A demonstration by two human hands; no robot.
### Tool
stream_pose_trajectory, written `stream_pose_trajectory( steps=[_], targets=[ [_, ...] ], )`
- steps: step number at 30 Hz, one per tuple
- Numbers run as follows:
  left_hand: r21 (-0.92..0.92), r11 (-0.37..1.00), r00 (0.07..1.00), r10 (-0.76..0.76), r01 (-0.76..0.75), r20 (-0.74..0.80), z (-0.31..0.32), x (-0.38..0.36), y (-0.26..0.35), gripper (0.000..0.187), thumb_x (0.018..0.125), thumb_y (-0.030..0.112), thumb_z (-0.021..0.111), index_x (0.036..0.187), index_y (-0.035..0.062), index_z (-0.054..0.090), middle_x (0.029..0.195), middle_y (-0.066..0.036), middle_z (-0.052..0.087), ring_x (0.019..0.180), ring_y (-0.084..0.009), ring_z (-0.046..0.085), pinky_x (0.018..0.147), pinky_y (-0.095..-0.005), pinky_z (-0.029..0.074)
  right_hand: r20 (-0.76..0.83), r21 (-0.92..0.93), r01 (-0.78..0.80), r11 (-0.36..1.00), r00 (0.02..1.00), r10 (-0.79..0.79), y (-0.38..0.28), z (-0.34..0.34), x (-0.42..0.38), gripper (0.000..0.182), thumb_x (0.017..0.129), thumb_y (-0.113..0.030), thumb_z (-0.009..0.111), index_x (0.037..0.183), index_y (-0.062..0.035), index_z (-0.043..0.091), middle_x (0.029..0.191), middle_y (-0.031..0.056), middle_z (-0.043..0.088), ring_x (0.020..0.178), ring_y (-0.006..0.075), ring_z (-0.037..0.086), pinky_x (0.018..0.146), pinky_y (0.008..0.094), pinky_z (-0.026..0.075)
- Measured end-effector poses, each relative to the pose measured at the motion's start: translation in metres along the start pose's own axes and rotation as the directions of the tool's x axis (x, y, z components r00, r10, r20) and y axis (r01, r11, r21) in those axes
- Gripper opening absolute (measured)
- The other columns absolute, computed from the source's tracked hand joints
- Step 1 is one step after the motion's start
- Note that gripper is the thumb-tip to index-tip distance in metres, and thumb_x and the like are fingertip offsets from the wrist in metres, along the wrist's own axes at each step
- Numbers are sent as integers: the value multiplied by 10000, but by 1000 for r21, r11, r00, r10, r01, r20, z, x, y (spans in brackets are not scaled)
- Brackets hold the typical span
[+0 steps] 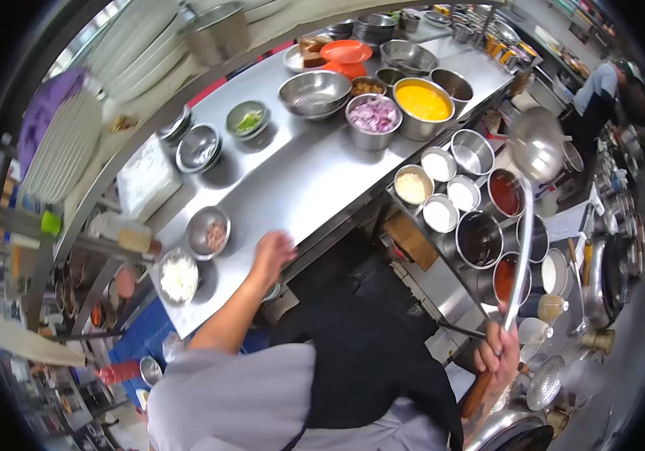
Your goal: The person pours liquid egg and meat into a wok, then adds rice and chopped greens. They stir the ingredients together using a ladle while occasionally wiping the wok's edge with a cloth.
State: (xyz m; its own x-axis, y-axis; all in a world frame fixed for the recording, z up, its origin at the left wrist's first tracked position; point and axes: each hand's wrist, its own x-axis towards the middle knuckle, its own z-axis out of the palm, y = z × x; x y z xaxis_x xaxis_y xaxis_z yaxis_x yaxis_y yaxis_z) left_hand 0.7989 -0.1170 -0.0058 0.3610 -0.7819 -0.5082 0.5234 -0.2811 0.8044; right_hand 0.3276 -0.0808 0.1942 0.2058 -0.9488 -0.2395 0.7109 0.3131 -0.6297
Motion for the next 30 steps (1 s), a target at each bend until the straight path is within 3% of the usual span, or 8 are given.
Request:
stream_pose_trajectory(
  steps=[4,6,10,12,15,19,21,30],
  targets=[
    [-403,901,880,-52,-162,-471,-108,-5,-8,628,832,470,616,1208,54,332,1070,-141,463,870,-257,513,724,-397,481,37,-71,-113,991,993,116,2,52,93,440,937,-105,431,1360,-23,340,647,-14,370,349,35,333,327,224,342],
    [-419,859,846,31,-294,-532,-125,-10,4,717,815,494,641,1249,40,294,1100,-160,447,870,-254,525,743,-384,481,29,-124,-150,981,988,155,3,69,137,400,922,-92,448,1313,-15,403,656,-15,364,362,30,334,338,219,342],
    [-451,839,857,33,-303,-514,-150,11,4,480,881,350,590,1162,18,386,1082,-150,489,902,-249,544,735,-380,494,3,-270,-215,939,975,224,2,82,216,360,893,-85,508,1244,-29,456,684,0,435,388,47,373,374,232,366],
    [-320,874,753,76,-366,-654,-147,16,9,314,906,224,536,1115,17,427,1060,-160,531,872,-245,573,713,-359,502,-59,-414,-205,887,978,198,3,86,244,357,870,-69,535,1220,-39,475,681,12,470,402,55,406,381,231,373],
    [-233,907,728,108,-352,-677,-138,20,15,241,898,135,508,1097,23,431,993,-155,574,791,-235,598,681,-346,512,-41,-726,-117,678,991,127,3,74,282,266,828,-24,536,1092,-7,509,653,4,485,387,73,450,357,222,367],
    [-153,899,806,279,-411,-522,-65,7,29,143,873,76,531,981,31,448,914,-142,593,740,-236,611,685,-344,534,-32,-843,-54,535,998,51,-1,58,299,244,819,-25,533,1058,16,509,650,3,488,375,79,452,353,224,373],
    [-184,924,859,221,-336,-462,-21,6,35,118,874,67,553,947,69,461,815,-93,608,698,-201,618,673,-326,539,56,-876,50,479,998,-2,-4,44,306,249,820,-38,532,1058,30,502,662,8,488,394,76,466,363,227,386],
    [-188,958,975,201,-216,-97,141,27,61,113,939,119,539,974,83,438,814,-68,599,664,-163,611,634,-289,560,88,-901,44,432,993,81,-27,38,322,293,846,-79,505,1115,36,488,663,-13,485,447,55,474,421,210,395]
  ],
)
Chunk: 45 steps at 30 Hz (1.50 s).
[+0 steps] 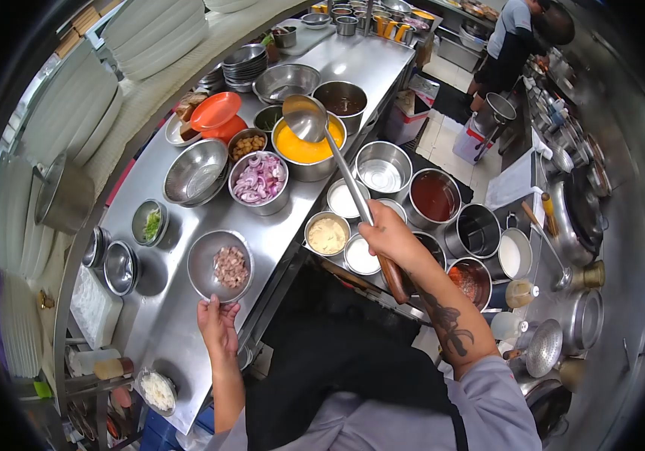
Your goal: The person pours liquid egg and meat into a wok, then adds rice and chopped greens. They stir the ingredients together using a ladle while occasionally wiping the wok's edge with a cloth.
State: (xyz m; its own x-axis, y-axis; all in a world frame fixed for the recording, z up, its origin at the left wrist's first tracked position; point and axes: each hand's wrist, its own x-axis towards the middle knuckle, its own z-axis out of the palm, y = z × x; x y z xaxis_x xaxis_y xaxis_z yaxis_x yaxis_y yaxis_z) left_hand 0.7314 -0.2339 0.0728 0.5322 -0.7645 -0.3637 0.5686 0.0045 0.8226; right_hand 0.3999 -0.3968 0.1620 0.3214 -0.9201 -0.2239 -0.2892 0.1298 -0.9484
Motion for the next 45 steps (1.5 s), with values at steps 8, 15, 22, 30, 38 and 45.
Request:
stream_pose_trajectory(
  steps=[8,15,22,30,38,45],
  targets=[
    [47,997,992,-63,58,109,51,44,17,97,927,96,537,984,47,477,851,-82,607,666,-155,608,647,-287,563,6,-5,-71,997,997,71,5,6,17,165,820,-64,512,949,37,488,627,25,495,430,91,501,392,252,430],
    [110,991,985,-98,83,144,58,87,30,111,918,127,562,963,67,480,833,-62,607,677,-152,613,647,-280,559,86,321,-324,890,946,314,-19,1,27,168,826,-54,525,988,-10,526,643,18,512,417,91,486,370,225,374],
    [102,992,978,-98,80,183,65,113,33,116,915,123,576,962,66,486,802,-64,614,655,-149,620,635,-278,570,163,613,-394,685,911,378,-44,-4,27,201,867,-55,508,1066,-29,527,672,28,497,416,94,469,379,236,374],
    [99,993,973,-89,70,211,68,128,34,121,918,127,578,973,64,491,814,-65,618,661,-144,624,631,-271,569,186,643,-398,654,910,372,-50,-1,24,168,870,-56,508,1034,-34,529,683,20,497,420,82,473,378,225,374],
    [102,993,971,-79,58,224,69,130,31,128,918,129,580,971,57,489,816,-70,617,667,-143,623,635,-269,571,54,386,-358,850,929,367,-38,7,23,194,836,-3,518,1029,0,538,655,24,507,391,84,470,363,208,383],
    [104,993,969,-80,57,233,72,129,31,128,919,129,580,965,58,485,810,-72,617,662,-144,624,639,-270,574,14,231,-308,923,949,314,-31,14,21,104,821,-14,547,921,1,527,648,31,527,399,88,491,369,201,389]
  ],
)
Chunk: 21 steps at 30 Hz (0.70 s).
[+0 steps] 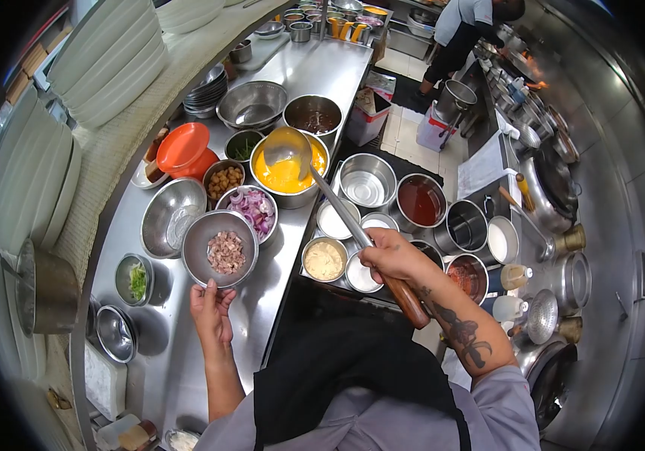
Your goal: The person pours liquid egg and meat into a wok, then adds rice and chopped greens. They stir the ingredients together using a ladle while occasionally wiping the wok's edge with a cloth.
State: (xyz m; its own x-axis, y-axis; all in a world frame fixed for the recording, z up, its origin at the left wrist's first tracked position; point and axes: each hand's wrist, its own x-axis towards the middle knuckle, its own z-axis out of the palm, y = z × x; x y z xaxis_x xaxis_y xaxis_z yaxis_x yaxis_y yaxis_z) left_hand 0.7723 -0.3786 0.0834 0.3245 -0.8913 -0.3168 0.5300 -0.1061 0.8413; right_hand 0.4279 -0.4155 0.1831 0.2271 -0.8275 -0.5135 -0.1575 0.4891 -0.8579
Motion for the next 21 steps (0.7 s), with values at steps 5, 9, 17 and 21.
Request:
stream_pose_trajectory(
  steps=[5,9,17,21],
  targets=[
    [0,1000,1000,-1,1,10,0,1,-1,128,919,131,580,959,61,480,811,-74,619,665,-146,627,638,-269,573,57,197,-71,978,996,61,-8,-4,-5,34,818,-36,537,844,-13,530,628,30,520,397,103,493,373,228,380],
    [5,1000,1000,-11,10,16,5,1,-1,128,920,135,581,960,65,482,812,-70,621,666,-146,627,638,-270,571,46,86,-66,994,997,62,-4,-2,-2,57,817,-42,537,862,-7,536,629,27,521,400,99,492,376,230,380],
    [7,1000,1000,-10,10,10,7,2,-1,123,920,132,580,962,67,485,810,-66,622,664,-144,626,639,-270,570,6,-25,12,1000,1000,-12,0,3,-3,115,828,-29,544,935,14,542,633,24,533,400,87,498,367,210,388],
    [8,1000,1000,-17,17,16,7,5,-4,115,920,126,579,958,67,487,806,-67,621,662,-146,627,636,-274,571,41,60,-63,996,997,61,-2,-1,-1,85,812,-36,524,884,4,547,623,25,518,408,95,487,375,226,382]
  ],
)
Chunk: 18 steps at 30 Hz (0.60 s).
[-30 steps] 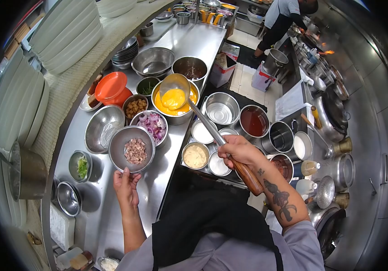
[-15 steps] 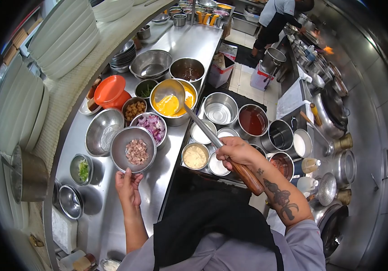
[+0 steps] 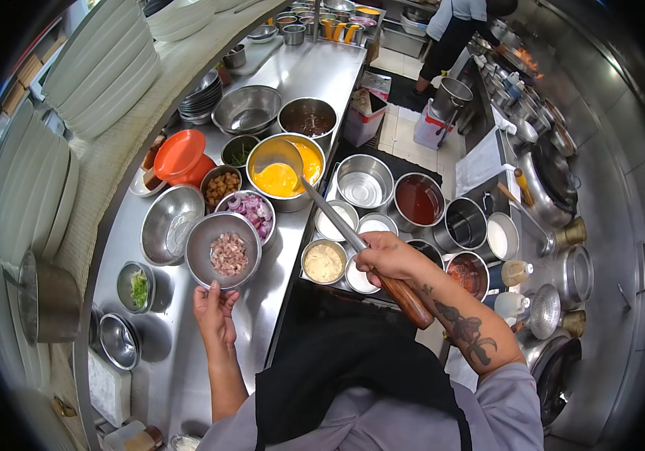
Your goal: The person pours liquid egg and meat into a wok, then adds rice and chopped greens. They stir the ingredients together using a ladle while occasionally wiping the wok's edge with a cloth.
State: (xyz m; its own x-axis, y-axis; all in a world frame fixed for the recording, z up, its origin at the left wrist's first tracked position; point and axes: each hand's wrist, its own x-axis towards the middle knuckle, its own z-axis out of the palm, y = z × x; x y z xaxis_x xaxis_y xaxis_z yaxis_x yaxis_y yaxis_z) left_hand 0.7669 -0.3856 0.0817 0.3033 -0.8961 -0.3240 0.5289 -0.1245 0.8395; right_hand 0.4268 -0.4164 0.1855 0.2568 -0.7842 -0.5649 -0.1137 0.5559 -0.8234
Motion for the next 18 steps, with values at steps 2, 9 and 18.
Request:
stream_pose_trajectory(
  steps=[2,9,18],
  targets=[
    [2,1000,1000,-5,5,0,0,0,-1,113,920,125,578,955,67,488,804,-67,621,661,-147,627,635,-275,572,21,38,-15,999,1000,14,-2,0,-1,85,816,-36,524,890,3,544,635,31,522,411,98,487,375,227,381],
    [5,1000,1000,5,-5,4,0,2,-1,109,920,123,578,942,71,485,806,-66,622,659,-149,628,630,-279,574,92,400,-142,905,989,114,-17,-3,-9,210,857,-37,498,1063,-8,525,666,27,483,425,100,475,379,225,372],
    [22,1000,1000,18,-18,-8,1,4,1,118,918,128,584,939,67,486,810,-66,620,665,-145,625,632,-275,572,78,409,-110,906,993,86,-18,-4,-7,204,879,-47,492,1078,-18,520,657,21,465,425,92,470,375,234,376]
  ],
)
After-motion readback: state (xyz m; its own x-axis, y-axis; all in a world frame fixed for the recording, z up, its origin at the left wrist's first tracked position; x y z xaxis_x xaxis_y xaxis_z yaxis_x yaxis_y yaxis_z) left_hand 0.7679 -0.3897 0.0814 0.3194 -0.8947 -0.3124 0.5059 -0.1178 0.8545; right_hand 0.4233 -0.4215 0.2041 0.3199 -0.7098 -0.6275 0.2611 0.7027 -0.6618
